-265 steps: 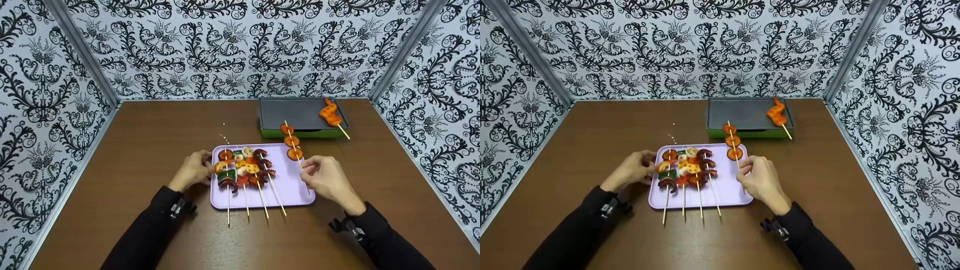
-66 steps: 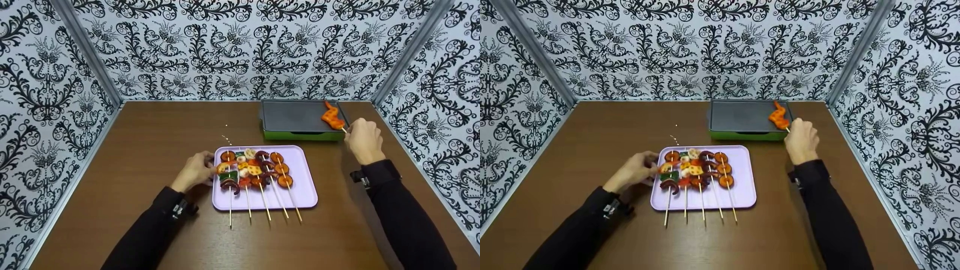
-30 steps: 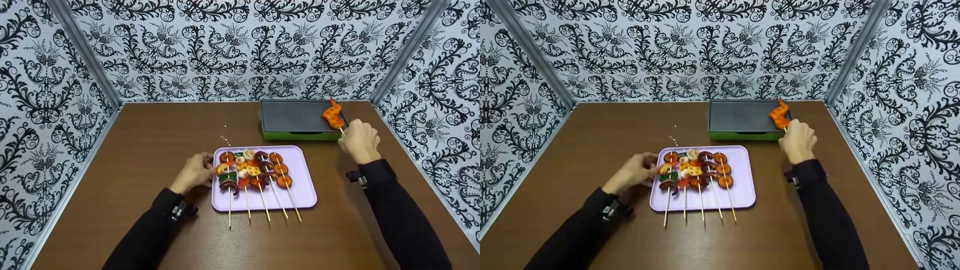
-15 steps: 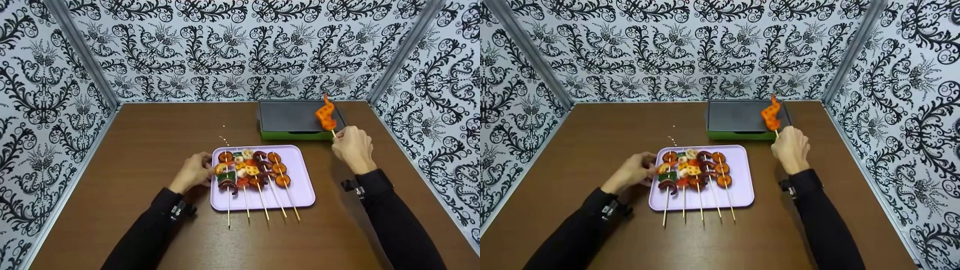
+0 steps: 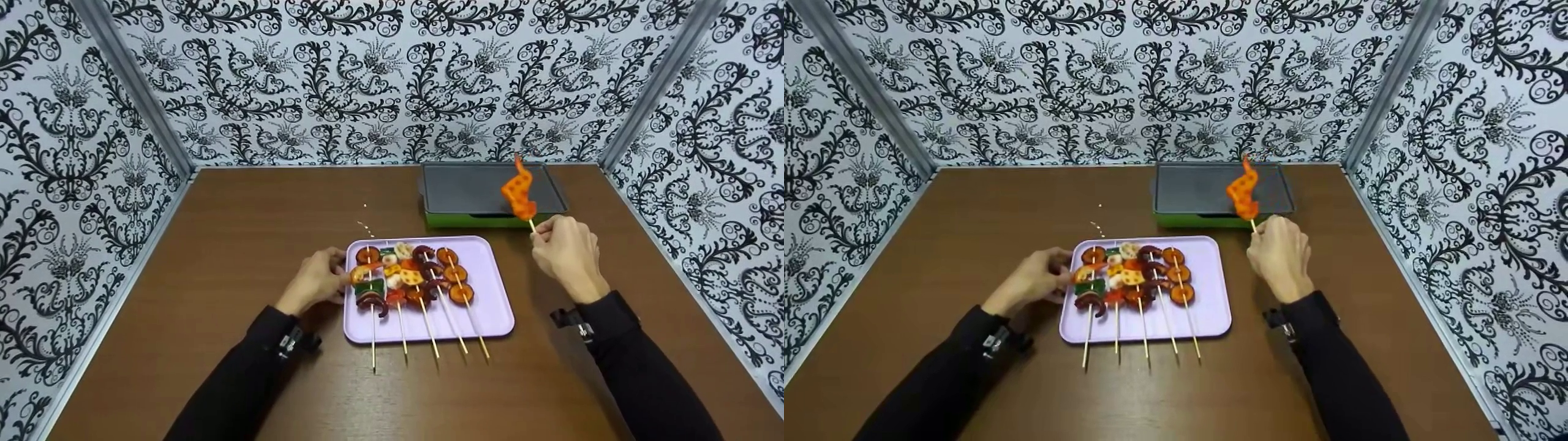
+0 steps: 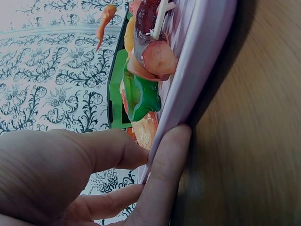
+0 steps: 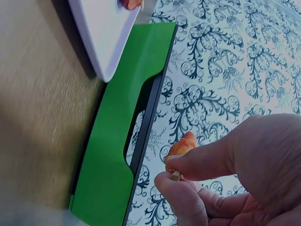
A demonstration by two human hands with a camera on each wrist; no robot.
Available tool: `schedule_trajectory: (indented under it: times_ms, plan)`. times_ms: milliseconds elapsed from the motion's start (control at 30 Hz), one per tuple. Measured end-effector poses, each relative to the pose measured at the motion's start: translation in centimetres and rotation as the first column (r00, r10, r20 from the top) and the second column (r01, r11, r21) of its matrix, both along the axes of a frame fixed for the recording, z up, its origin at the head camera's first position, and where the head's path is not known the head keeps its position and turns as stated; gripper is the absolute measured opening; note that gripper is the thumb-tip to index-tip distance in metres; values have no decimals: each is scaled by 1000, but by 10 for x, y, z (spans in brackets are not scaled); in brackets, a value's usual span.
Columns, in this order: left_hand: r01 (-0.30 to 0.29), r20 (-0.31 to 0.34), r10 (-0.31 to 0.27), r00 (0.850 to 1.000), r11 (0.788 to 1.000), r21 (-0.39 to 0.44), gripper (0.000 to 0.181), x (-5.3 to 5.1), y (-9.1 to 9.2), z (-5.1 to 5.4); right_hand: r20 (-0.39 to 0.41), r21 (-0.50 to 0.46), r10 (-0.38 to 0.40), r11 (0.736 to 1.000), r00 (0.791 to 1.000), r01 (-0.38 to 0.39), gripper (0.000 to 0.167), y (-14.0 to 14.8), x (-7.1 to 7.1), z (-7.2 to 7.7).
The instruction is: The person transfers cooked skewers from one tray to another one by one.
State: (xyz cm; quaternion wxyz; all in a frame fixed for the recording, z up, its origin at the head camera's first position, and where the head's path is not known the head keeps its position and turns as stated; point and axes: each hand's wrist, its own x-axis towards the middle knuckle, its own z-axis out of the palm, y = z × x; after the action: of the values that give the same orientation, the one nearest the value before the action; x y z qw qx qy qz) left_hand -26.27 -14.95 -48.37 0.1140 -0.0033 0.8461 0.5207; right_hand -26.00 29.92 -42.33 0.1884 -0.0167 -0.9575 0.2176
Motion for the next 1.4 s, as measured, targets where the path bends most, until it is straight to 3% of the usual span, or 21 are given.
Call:
schedule_trajectory:
  times_ms: [200, 500, 1400]
  plan:
    - [11, -36, -12, 999, 1000, -12, 56, 1, 0, -1, 13, -12, 15, 1000, 1000, -15, 17, -9, 9, -2]
    - [9, -20, -10, 1000, 1000, -7, 58, 1, 1, -1, -28, -16, 57, 998, 998, -58, 12, -20, 22, -6]
    - [24, -36, -25, 999, 1000, -20, 55, 2, -1, 0, 17, -14, 147, 989, 989, -147, 6, -31, 67, -20]
